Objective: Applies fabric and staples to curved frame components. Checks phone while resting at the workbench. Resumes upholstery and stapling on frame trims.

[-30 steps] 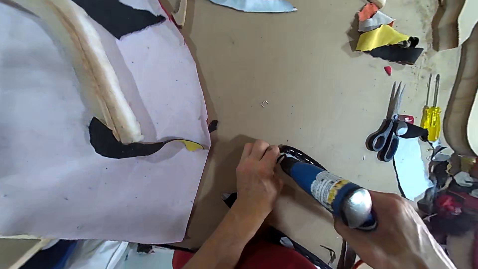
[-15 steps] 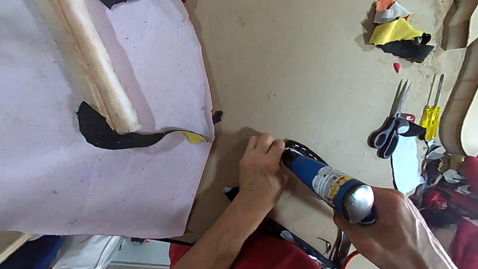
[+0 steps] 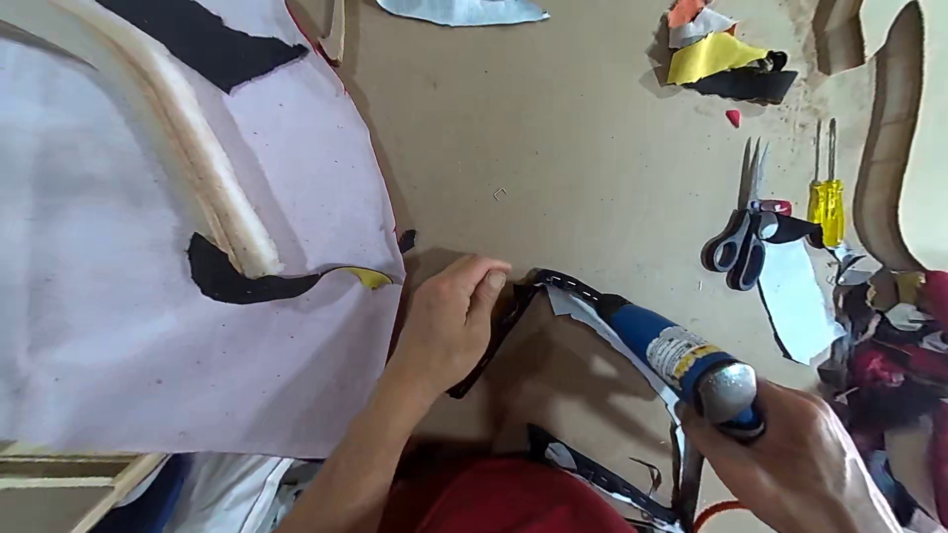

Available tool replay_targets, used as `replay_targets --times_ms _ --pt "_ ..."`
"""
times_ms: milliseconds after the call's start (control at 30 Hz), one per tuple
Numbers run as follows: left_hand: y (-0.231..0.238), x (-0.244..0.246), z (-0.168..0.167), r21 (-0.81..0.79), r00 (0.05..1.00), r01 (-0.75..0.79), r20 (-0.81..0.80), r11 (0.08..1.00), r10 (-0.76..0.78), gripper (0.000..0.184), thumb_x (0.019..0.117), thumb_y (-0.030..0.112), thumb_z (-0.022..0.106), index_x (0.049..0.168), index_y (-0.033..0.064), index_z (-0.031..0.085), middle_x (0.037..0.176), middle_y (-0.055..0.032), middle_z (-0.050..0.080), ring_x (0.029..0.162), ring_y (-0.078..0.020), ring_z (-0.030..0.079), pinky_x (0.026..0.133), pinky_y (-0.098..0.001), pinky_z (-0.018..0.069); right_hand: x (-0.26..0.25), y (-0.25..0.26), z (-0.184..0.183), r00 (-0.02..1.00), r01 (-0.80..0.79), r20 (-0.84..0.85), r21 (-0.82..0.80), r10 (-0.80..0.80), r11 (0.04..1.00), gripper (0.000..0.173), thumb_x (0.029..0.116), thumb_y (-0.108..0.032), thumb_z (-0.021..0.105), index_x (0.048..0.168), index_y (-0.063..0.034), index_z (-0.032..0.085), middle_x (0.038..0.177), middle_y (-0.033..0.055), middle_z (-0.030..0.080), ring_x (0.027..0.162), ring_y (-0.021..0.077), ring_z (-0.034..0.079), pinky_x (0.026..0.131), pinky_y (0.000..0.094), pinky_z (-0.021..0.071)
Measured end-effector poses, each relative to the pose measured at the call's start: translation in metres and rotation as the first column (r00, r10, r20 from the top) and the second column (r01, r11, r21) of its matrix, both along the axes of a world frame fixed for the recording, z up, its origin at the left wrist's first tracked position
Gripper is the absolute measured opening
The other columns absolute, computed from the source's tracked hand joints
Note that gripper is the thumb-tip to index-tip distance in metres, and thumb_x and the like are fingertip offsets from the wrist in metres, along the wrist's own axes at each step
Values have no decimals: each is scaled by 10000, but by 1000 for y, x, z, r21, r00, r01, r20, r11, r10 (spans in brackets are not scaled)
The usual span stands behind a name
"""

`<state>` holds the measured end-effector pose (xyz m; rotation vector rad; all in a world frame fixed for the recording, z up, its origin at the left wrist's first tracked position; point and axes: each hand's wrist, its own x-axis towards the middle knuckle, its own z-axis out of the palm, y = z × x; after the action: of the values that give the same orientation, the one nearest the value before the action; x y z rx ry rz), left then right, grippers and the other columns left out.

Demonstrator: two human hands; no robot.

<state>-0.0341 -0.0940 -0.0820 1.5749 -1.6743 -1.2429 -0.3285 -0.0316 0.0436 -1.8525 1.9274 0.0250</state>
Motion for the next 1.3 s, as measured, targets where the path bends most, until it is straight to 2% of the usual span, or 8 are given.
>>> replay_targets --times_ms 100,200,300,400,667,900,1167,1300 --pt "9 -7 15 51 976 16 216 999 -27 373 983 458 600 1163 160 731 985 16 709 828 -125 680 722 -370 600 -19 13 5 991 129 -49 68 -126 989 329 794 -361 707 978 -91 740 765 65 712 662 214 684 562 504 522" --pt "24 -33 15 -29 937 -34 348 999 42 292 888 367 775 1059 132 759 967 -29 725 871 -194 703 753 -435 608 -38 30 7 973 223 -72 84 -217 971 321 821 -360 714 941 -62 719 726 102 689 639 259 670 552 535 499" --pt "35 -50 -1 -222 921 -120 339 968 191 117 921 226 719 924 128 782 862 -6 720 787 -145 697 680 -352 595 -44 47 7 954 299 -45 98 -296 949 335 817 -337 727 959 -33 716 739 128 697 649 283 680 578 556 510" --pt "42 -55 -11 -289 905 -150 344 945 249 165 955 192 641 923 107 778 866 -29 714 809 -165 695 700 -343 586 -33 51 5 956 293 -5 96 -293 951 323 803 -325 732 947 -37 720 735 116 696 654 264 679 578 534 506" --pt "43 -55 -15 -282 897 -78 399 956 191 179 983 179 604 950 72 743 917 -88 692 848 -258 689 684 -413 582 32 13 -10 983 -67 170 -3 66 998 361 767 -417 712 1019 -165 769 809 -9 744 686 115 699 571 392 566" --pt "46 -52 -21 -353 927 -121 294 928 233 184 967 207 597 909 91 728 871 -70 652 803 -235 668 611 -358 559 52 -9 -25 976 -192 101 -17 193 981 338 745 -457 668 957 -212 763 737 -57 710 622 83 669 507 376 533" --pt "46 -51 -23 -357 934 -98 289 929 210 136 937 169 629 922 86 736 900 -74 665 813 -237 672 606 -351 560 52 -11 -24 980 -186 72 -23 187 982 287 744 -456 640 834 -199 730 650 -59 660 558 63 629 462 344 488" --pt "38 -44 -16 -273 943 -56 302 960 140 195 989 195 581 934 87 734 884 -61 676 813 -221 688 642 -375 584 17 4 7 997 -14 71 80 9 997 333 811 -396 726 968 -102 733 777 34 722 683 149 701 581 428 569"
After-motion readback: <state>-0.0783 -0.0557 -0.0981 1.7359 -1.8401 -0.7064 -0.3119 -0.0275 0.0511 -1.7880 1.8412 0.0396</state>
